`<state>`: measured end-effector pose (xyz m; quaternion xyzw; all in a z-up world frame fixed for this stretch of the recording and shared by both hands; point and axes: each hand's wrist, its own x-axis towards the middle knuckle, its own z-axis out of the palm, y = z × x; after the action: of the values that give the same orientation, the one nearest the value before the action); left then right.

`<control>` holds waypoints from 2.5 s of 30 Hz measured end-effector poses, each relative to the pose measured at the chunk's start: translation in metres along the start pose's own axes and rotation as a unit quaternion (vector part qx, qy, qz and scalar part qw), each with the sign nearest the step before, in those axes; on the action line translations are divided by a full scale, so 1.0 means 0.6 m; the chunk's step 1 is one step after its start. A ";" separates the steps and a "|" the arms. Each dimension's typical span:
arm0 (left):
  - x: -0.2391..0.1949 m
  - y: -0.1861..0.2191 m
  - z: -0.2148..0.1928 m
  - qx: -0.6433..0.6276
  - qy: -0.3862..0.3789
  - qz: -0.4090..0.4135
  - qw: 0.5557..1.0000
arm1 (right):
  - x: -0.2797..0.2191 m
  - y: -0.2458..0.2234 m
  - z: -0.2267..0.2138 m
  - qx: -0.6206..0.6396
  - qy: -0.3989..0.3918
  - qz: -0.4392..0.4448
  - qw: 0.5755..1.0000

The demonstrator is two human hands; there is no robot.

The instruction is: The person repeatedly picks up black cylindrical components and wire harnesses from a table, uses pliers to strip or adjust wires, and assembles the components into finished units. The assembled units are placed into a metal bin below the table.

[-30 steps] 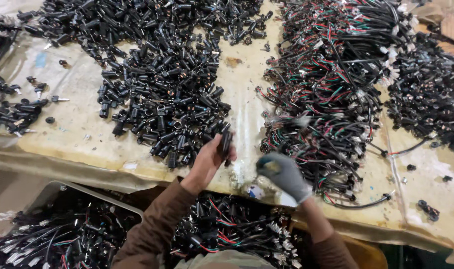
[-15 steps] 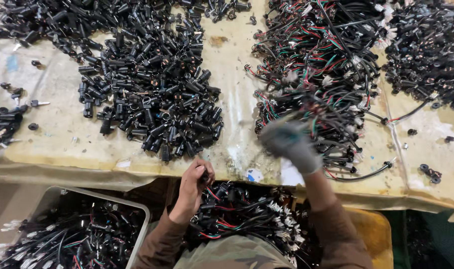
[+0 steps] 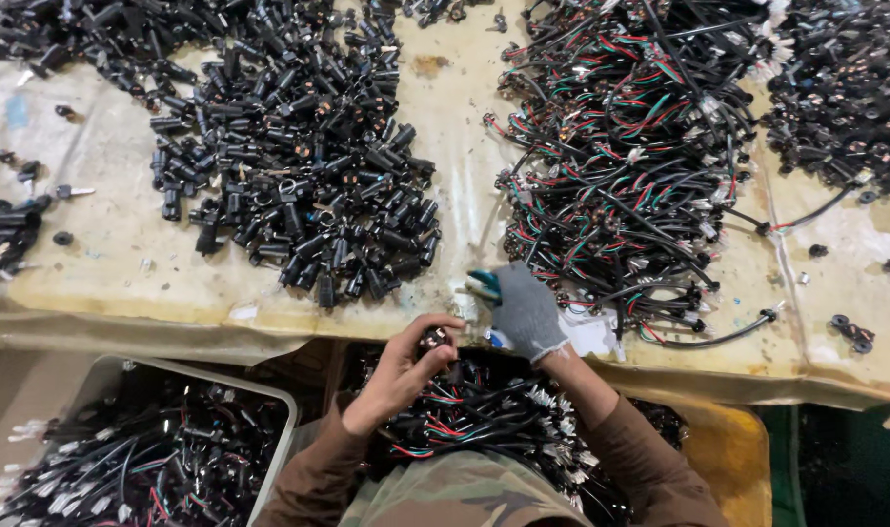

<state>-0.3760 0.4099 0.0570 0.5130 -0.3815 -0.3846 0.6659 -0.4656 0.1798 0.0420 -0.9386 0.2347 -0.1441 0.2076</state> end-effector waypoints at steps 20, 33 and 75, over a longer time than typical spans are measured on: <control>0.014 0.038 0.020 0.121 -0.063 0.064 0.989 | -0.008 -0.119 -0.245 0.322 -0.149 -0.342 0.870; 0.032 0.062 0.043 0.356 -0.057 0.128 0.924 | -0.108 -0.136 -0.176 0.358 0.005 -0.151 0.921; -0.038 0.168 0.024 0.171 -0.366 0.176 0.898 | -0.214 0.097 -0.146 0.085 0.348 0.245 0.901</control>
<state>-0.3865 0.4427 0.1555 0.3670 -0.7419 -0.3505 0.4382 -0.6288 0.1690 0.0699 -0.7198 0.5016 -0.4260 0.2208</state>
